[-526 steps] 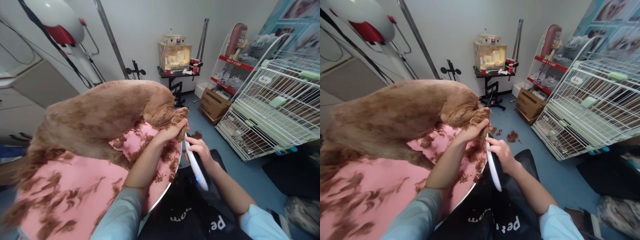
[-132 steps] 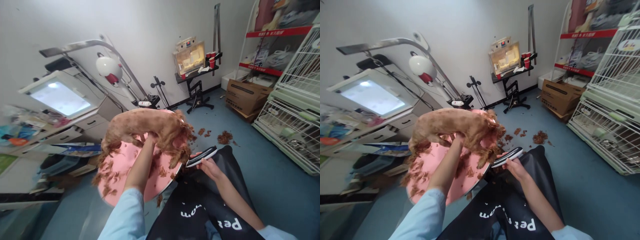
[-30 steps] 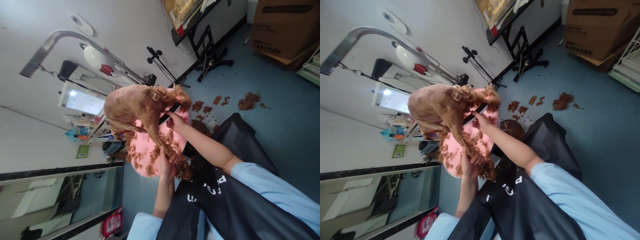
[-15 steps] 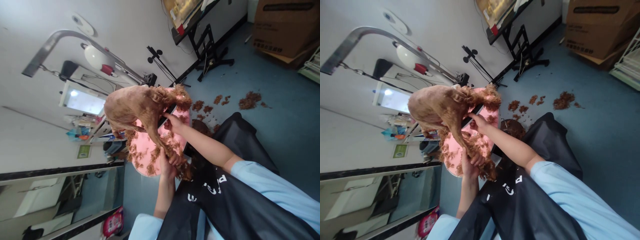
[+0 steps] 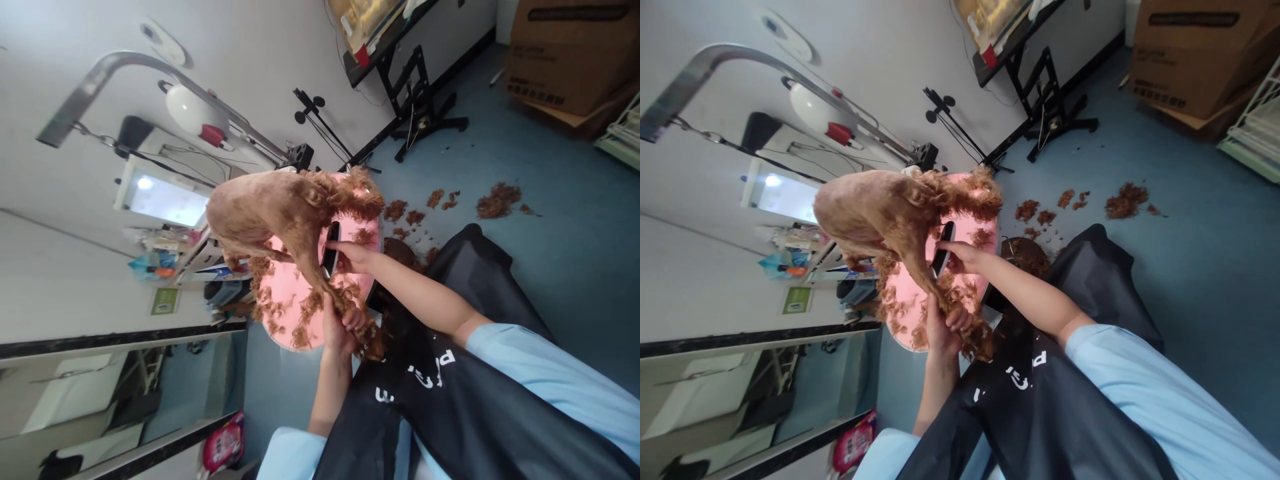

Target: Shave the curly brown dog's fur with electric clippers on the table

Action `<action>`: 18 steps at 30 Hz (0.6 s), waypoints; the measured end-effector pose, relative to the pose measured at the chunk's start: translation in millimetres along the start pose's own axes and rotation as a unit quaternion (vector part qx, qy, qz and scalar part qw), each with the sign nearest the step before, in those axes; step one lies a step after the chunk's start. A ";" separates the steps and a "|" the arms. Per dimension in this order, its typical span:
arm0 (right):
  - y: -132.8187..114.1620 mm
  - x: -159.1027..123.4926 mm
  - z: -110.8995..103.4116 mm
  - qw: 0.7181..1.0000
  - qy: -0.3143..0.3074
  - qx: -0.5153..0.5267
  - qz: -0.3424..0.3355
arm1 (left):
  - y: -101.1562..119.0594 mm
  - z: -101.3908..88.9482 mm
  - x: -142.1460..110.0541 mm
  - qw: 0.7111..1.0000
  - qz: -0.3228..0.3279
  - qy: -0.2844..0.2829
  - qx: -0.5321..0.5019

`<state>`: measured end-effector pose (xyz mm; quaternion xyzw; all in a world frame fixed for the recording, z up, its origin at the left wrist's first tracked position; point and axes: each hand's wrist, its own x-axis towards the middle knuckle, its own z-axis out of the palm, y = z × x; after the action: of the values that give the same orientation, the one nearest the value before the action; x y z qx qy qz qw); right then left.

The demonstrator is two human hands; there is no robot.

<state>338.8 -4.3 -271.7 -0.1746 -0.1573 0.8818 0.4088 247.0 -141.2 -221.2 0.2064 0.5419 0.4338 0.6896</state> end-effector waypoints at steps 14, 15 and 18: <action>8.0 -29.1 2.0 0.994 0.030 -0.090 -0.062 | -9.2 -2.0 -0.1 0.999 0.017 0.010 -0.027; 5.9 -29.3 3.4 0.993 0.047 -0.072 -0.079 | -10.0 -2.5 0.3 1.000 0.012 0.009 -0.027; 1.9 -26.8 9.5 0.988 0.093 -0.021 -0.122 | -11.3 -3.8 1.3 1.000 0.007 0.009 -0.028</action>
<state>349.6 -27.6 -259.2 -0.2436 -0.1570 0.8020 0.5224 247.7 -147.0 -231.7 0.1867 0.5341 0.4553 0.6875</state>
